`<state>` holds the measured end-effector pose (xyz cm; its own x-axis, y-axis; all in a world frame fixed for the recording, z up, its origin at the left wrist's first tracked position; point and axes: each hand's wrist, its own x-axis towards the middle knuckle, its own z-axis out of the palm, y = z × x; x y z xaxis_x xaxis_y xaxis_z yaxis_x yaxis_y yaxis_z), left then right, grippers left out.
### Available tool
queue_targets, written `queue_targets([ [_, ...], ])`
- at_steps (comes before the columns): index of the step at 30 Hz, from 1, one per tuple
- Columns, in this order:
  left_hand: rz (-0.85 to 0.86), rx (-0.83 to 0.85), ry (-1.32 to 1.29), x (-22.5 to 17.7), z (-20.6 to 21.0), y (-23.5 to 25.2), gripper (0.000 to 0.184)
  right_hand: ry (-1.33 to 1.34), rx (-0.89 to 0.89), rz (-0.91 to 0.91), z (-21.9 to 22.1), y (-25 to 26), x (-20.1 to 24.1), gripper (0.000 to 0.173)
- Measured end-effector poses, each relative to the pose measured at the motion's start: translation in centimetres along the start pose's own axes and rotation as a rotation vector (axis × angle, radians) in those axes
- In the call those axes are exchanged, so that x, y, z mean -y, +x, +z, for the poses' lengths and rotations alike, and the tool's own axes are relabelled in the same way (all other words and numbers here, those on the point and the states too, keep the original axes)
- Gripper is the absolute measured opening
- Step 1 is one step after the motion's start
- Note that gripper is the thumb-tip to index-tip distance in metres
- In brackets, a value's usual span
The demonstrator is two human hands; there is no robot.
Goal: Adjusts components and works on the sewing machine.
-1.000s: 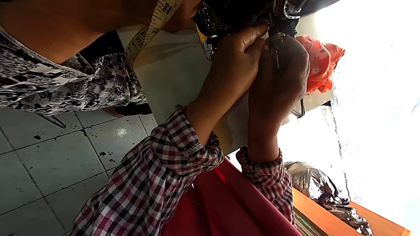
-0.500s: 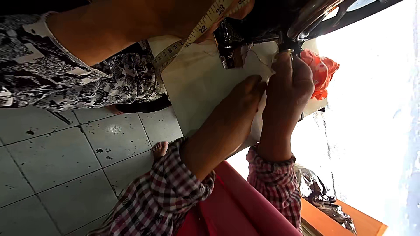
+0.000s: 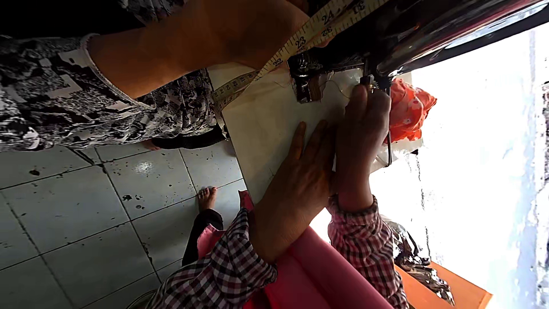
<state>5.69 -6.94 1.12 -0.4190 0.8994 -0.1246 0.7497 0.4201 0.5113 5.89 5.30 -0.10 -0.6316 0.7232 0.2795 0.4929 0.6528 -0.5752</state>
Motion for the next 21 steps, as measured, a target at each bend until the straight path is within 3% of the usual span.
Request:
queue_targets([
  [3,-0.045,0.063,-0.065,0.0,-0.6,0.1,0.055,-0.097,-0.006,-0.017,-0.3,0.2,0.2,0.031],
  [7,-0.082,0.102,-0.124,0.1,-0.8,0.3,0.056,0.131,0.058,0.151,-0.6,0.4,0.5,0.031],
  [21,-0.118,0.113,-0.173,0.0,-0.8,0.5,0.065,0.693,0.103,0.39,-0.9,0.6,1.1,0.026],
])
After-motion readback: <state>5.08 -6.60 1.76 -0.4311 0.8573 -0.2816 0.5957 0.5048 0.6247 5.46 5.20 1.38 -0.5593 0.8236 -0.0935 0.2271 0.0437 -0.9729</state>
